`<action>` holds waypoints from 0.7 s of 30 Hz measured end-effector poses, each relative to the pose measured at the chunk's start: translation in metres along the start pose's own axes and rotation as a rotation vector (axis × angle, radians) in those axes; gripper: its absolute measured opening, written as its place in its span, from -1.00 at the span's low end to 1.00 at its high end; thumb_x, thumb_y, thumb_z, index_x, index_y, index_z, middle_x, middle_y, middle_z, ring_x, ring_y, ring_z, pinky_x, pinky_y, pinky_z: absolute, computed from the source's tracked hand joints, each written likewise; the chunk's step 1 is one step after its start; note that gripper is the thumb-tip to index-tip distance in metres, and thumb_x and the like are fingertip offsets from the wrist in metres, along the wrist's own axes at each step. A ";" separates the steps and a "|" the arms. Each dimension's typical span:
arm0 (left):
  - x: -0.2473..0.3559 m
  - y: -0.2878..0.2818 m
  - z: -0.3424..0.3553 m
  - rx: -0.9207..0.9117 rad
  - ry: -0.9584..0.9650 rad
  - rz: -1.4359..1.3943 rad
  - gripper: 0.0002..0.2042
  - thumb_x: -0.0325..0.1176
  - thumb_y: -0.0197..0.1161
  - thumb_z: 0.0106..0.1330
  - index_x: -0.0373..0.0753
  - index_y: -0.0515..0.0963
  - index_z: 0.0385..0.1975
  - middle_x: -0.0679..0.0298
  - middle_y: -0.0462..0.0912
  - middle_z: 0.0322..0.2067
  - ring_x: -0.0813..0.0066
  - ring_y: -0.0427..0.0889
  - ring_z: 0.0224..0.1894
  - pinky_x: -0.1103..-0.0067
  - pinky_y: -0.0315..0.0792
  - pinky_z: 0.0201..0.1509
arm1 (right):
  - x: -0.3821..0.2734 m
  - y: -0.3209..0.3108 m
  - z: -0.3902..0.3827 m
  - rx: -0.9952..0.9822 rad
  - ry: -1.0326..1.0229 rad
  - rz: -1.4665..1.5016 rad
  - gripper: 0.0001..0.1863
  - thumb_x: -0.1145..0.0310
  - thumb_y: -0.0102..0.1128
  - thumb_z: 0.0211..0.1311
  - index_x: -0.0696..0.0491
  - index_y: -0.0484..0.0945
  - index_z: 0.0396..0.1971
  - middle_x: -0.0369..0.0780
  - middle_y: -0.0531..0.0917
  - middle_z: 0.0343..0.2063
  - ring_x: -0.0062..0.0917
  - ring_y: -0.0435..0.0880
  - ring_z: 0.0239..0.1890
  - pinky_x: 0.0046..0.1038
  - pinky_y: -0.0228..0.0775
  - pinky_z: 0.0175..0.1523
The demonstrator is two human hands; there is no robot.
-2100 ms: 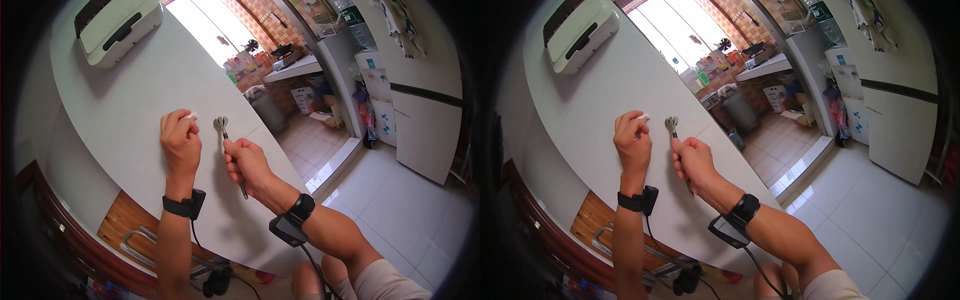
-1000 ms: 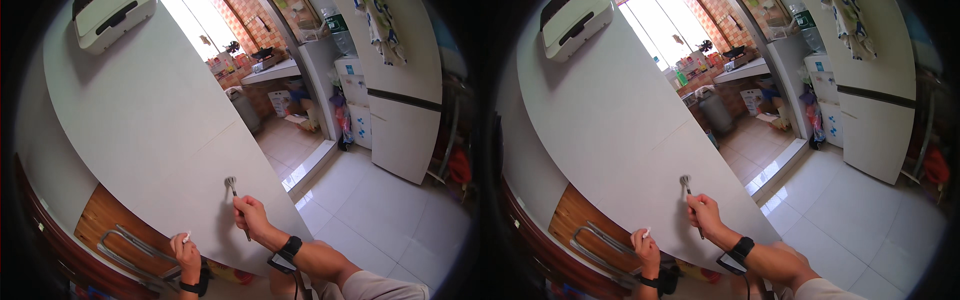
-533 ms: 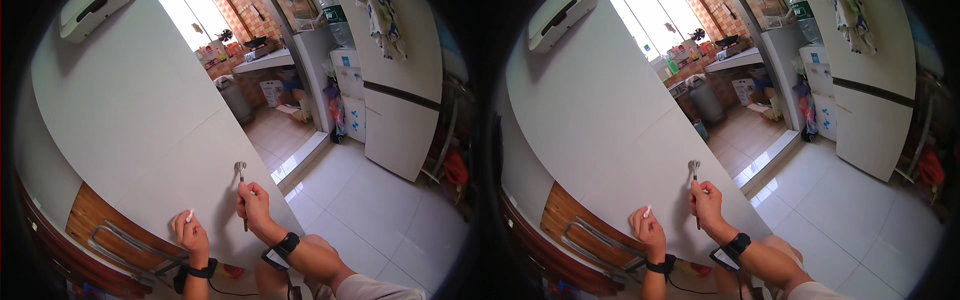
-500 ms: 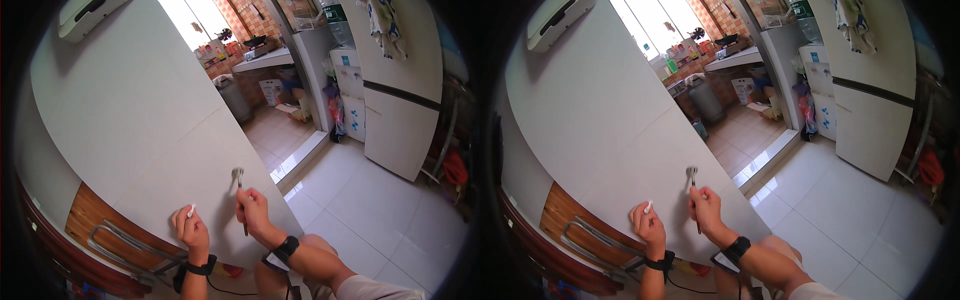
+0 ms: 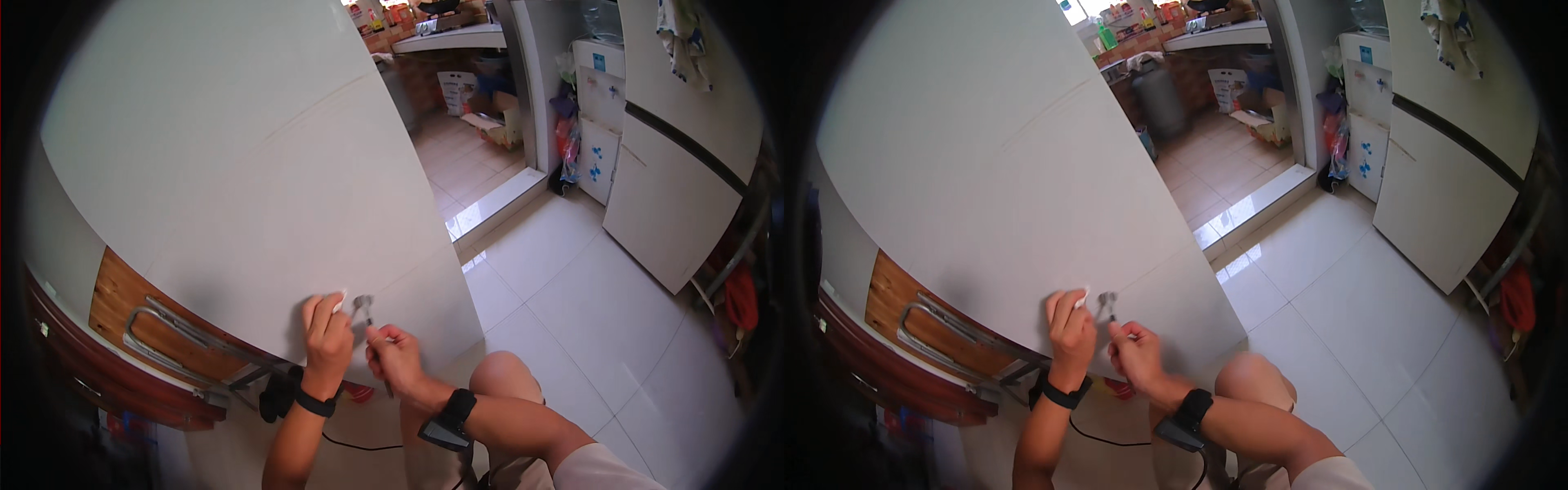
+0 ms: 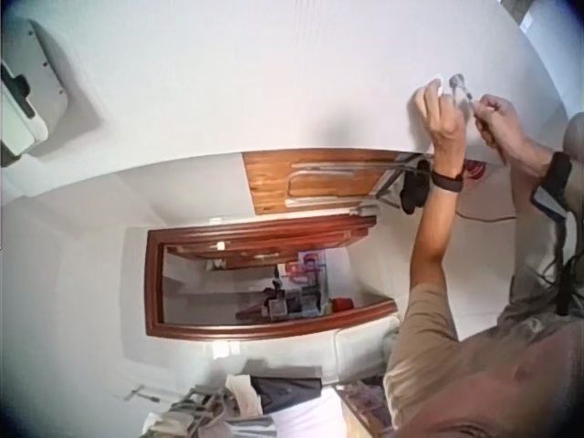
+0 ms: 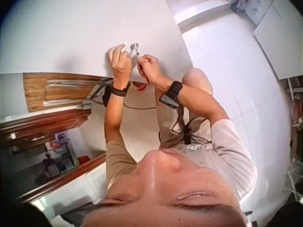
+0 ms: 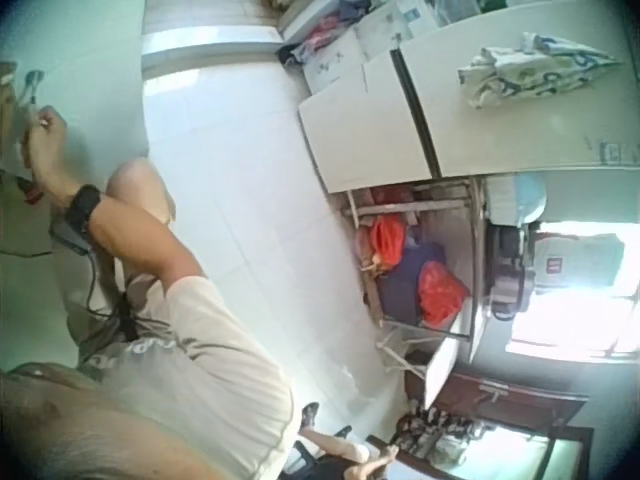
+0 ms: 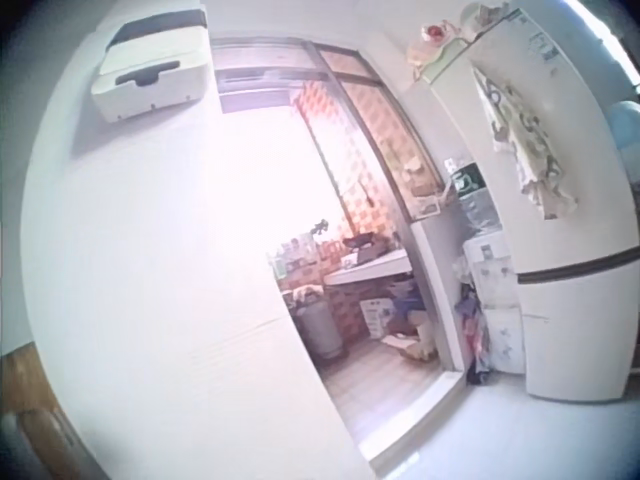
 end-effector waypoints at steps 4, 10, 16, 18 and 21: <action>-0.013 -0.019 -0.110 0.068 -0.295 0.054 -0.80 -0.83 0.21 -0.07 -0.35 0.47 -0.56 0.07 0.65 -0.18 -0.02 0.58 -0.14 0.28 0.54 -0.09 | -0.016 0.012 0.007 -0.030 -0.071 -0.085 -0.68 0.18 0.26 0.44 0.01 0.47 -0.49 -0.32 0.53 -0.68 -0.69 0.34 -0.78 -0.61 0.01 -0.70; 0.053 -0.038 -0.291 0.140 -0.957 0.210 -0.86 -0.72 0.26 0.08 -0.31 0.50 -0.56 0.13 0.67 -0.28 0.10 0.64 -0.18 0.29 0.55 -0.08 | -0.019 0.013 0.007 -0.065 -0.162 -0.023 -0.68 0.24 0.20 0.48 0.00 0.40 -0.49 -0.33 0.49 -0.66 -0.74 0.23 -0.78 -0.59 -0.08 -0.70; 0.111 -0.048 -0.341 0.129 -1.126 0.152 -0.83 -0.70 0.30 0.09 -0.28 0.48 -0.58 0.13 0.69 -0.29 0.11 0.66 -0.17 0.34 0.55 -0.10 | -0.002 0.036 -0.007 -0.095 0.051 -0.118 -0.69 0.23 0.22 0.47 0.00 0.40 -0.48 -0.33 0.47 -0.67 -0.74 0.23 -0.78 -0.60 -0.04 -0.69; 0.110 -0.055 -0.324 0.175 -1.133 0.137 -0.82 -0.70 0.32 0.10 -0.28 0.48 -0.58 0.14 0.69 -0.29 0.11 0.67 -0.18 0.36 0.56 -0.11 | -0.037 0.043 0.003 -0.158 -0.150 -0.055 -0.68 0.22 0.22 0.47 0.02 0.39 -0.47 -0.32 0.48 -0.67 -0.74 0.22 -0.78 -0.59 -0.03 -0.69; 0.079 -0.068 -0.271 0.304 -1.198 0.123 -0.75 -0.66 0.40 0.13 -0.25 0.43 -0.61 0.13 0.70 -0.27 0.18 0.69 -0.21 0.41 0.57 -0.14 | -0.031 0.040 0.000 -0.178 -0.139 0.017 -0.70 0.23 0.20 0.49 0.00 0.39 -0.46 -0.32 0.49 -0.65 -0.76 0.17 -0.78 -0.59 -0.14 -0.69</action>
Point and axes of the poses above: each hand's wrist, its own z-axis towards the middle knuckle, its own y-axis out of the palm, x = y × z, the point moved 2 cm from there along z, towards the middle knuckle
